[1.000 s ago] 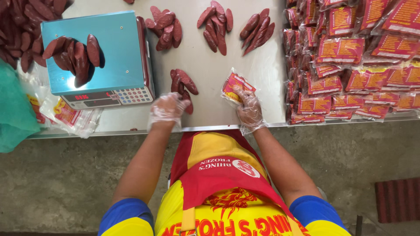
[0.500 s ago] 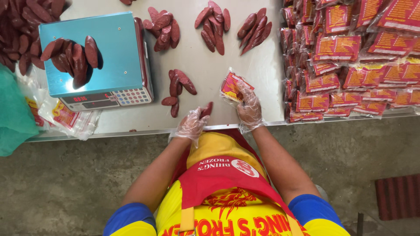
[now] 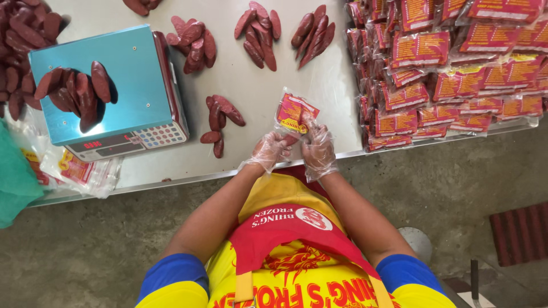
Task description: The person puts sausages into plastic bags and places the bags into a large stack of packaged food.
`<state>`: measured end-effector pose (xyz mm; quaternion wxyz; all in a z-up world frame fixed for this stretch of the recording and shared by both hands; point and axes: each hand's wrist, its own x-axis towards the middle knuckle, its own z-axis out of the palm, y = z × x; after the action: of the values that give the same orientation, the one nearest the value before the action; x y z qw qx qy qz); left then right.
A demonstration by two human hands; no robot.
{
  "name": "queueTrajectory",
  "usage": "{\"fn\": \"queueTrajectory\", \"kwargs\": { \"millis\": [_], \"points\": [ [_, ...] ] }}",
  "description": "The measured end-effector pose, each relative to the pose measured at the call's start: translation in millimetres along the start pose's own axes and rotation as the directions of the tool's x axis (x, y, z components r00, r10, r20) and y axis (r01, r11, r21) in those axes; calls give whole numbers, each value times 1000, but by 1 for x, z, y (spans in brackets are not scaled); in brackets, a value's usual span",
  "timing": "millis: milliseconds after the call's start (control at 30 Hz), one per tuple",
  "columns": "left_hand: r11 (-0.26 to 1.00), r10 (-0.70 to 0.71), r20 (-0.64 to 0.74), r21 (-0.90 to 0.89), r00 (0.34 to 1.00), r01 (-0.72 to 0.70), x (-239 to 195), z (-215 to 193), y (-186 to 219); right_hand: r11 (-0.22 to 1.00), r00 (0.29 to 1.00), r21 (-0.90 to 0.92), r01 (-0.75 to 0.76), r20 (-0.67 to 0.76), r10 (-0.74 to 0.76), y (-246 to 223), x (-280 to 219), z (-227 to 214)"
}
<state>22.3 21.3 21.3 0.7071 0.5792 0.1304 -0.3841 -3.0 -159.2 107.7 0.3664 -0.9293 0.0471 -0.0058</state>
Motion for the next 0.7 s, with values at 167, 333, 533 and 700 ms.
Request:
{"fn": "queueTrajectory", "kwargs": {
  "millis": [167,333,533,700],
  "points": [
    [850,-40,-220,505,975,148,9,31,20,985,993,135,104,-63,-96,-4,-17,4],
    [782,144,-258,621,955,49,2,56,48,898,973,375,229,-55,-225,14,-12,4],
    [700,33,-262,695,964,165,12,60,48,712,968,692,122,75,-239,29,-8,13],
    [664,103,-222,741,970,99,57,49,10,727,956,680,98,139,-258,33,-3,7]
  ]
}}
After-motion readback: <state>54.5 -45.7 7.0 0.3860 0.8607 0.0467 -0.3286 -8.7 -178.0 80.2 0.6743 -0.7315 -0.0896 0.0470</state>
